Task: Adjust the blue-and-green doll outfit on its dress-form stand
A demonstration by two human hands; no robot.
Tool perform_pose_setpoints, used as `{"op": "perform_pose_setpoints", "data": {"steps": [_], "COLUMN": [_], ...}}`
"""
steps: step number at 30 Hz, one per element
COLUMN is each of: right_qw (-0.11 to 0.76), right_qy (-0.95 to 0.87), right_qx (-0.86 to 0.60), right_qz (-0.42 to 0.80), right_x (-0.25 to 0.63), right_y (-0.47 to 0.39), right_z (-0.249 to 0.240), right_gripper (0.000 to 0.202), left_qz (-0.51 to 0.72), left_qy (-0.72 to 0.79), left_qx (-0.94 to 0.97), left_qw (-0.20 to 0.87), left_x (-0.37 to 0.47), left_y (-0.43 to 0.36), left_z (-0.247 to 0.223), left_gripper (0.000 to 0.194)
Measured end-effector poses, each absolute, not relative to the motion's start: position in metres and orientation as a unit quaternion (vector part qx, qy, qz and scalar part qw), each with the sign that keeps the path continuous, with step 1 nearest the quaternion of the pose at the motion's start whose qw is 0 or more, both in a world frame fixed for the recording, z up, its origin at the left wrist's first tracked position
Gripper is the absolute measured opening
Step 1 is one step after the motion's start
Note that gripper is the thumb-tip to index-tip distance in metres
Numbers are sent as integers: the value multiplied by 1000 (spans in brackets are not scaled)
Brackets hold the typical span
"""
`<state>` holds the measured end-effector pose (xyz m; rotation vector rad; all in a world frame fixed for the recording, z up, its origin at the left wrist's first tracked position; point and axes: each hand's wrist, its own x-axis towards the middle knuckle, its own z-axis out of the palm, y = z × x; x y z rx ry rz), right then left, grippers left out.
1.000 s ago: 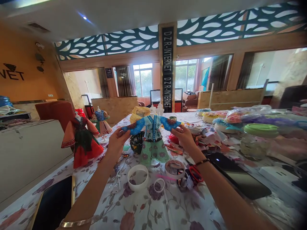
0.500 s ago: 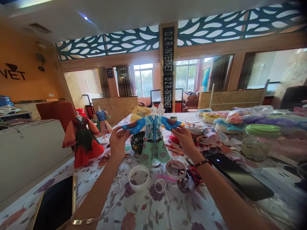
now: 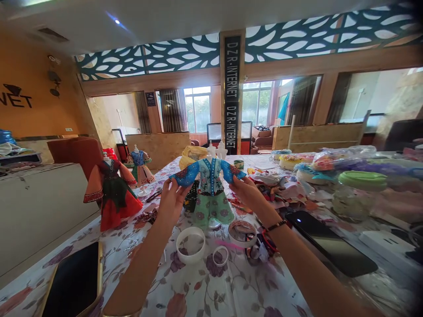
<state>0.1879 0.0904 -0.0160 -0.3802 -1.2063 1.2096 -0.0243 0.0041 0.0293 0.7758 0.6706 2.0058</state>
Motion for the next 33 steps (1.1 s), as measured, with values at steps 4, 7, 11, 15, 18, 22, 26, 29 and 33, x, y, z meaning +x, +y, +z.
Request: {"op": "perform_pose_setpoints", "data": {"steps": [4, 7, 11, 15, 18, 22, 26, 29, 33], "right_qw": [630, 637, 666, 701, 713, 725, 734, 737, 737], "right_qy": [-528, -530, -520, -498, -494, -495, -497, -495, -492], "right_qx": [-173, -178, -203, -233, -239, -231, -220, -215, -209], "right_qz": [543, 530, 495, 454, 436, 419, 408, 407, 414], "right_x": [184, 182, 185, 191, 193, 194, 197, 198, 197], "right_y": [80, 71, 64, 63, 65, 71, 77, 78, 78], "right_z": [-7, 2, 9, 11, 11, 9, 9, 10, 9], "right_gripper": [32, 33, 29, 32, 32, 35, 35, 36, 36], "left_qz": [800, 797, 795, 797, 793, 787, 776, 770, 772], "left_qy": [276, 286, 289, 286, 292, 301, 311, 315, 298], "left_qx": [329, 343, 359, 373, 387, 406, 437, 458, 445], "left_qw": [418, 407, 395, 380, 369, 354, 332, 314, 344], "left_x": [-18, -16, -15, -18, -21, -26, -30, -29, -27], "left_y": [-3, -4, -4, -6, -6, -2, 0, 1, -1], "left_z": [34, 35, 36, 37, 37, 37, 37, 39, 40], "left_gripper": [25, 33, 35, 42, 44, 52, 58, 58, 57]}}
